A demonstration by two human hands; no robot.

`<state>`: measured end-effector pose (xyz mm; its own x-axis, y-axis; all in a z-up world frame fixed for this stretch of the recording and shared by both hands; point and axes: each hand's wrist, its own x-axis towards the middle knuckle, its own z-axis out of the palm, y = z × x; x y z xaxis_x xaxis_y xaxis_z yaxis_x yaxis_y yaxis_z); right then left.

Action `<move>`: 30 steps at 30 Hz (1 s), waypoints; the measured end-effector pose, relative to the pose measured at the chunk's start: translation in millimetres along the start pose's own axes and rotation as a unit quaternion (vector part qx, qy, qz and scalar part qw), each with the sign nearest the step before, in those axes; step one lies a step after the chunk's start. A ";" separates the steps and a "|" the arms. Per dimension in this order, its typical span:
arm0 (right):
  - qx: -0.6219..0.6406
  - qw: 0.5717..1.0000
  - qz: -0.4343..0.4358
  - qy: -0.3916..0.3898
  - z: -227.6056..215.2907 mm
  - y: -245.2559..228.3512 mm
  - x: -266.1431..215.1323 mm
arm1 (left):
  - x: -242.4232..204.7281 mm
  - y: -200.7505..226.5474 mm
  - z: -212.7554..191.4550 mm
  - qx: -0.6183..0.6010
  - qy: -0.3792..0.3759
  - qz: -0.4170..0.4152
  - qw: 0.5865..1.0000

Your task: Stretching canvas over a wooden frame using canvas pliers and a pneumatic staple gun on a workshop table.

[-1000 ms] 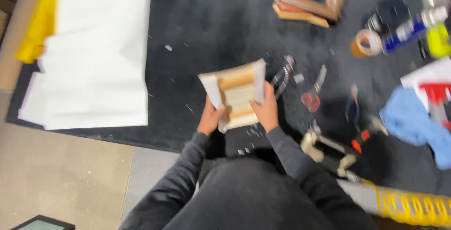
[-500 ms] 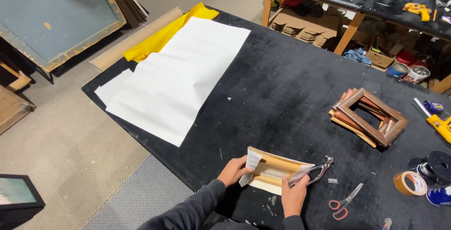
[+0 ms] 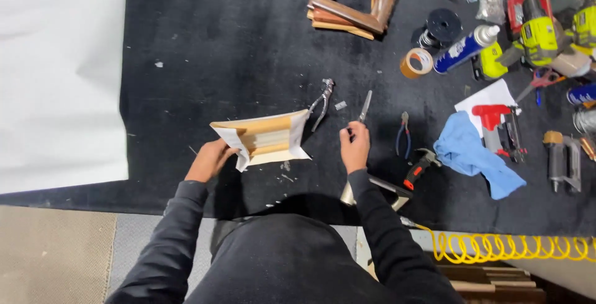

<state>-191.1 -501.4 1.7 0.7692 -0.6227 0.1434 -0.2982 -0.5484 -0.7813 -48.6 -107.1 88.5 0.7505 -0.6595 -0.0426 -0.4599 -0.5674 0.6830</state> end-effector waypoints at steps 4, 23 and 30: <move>-0.149 0.978 0.129 0.068 3.7 86.7 14.7 | 1.9 -3.7 4.0 0.025 -0.003 -0.012 1.000; -0.194 0.950 0.240 -0.053 120.4 -66.6 62.2 | -8.0 74.8 -26.9 -0.262 0.107 0.014 0.959; -0.117 0.973 0.152 -0.127 78.7 -38.7 58.3 | 13.4 104.2 -24.4 -0.319 0.250 -0.019 0.914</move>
<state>-90.2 -472.5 -7.5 0.7318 -0.6336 -0.2509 -0.6310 -0.4910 -0.6006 -74.9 -163.0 176.9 0.9568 -0.2466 0.1539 -0.1778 -0.0778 0.9810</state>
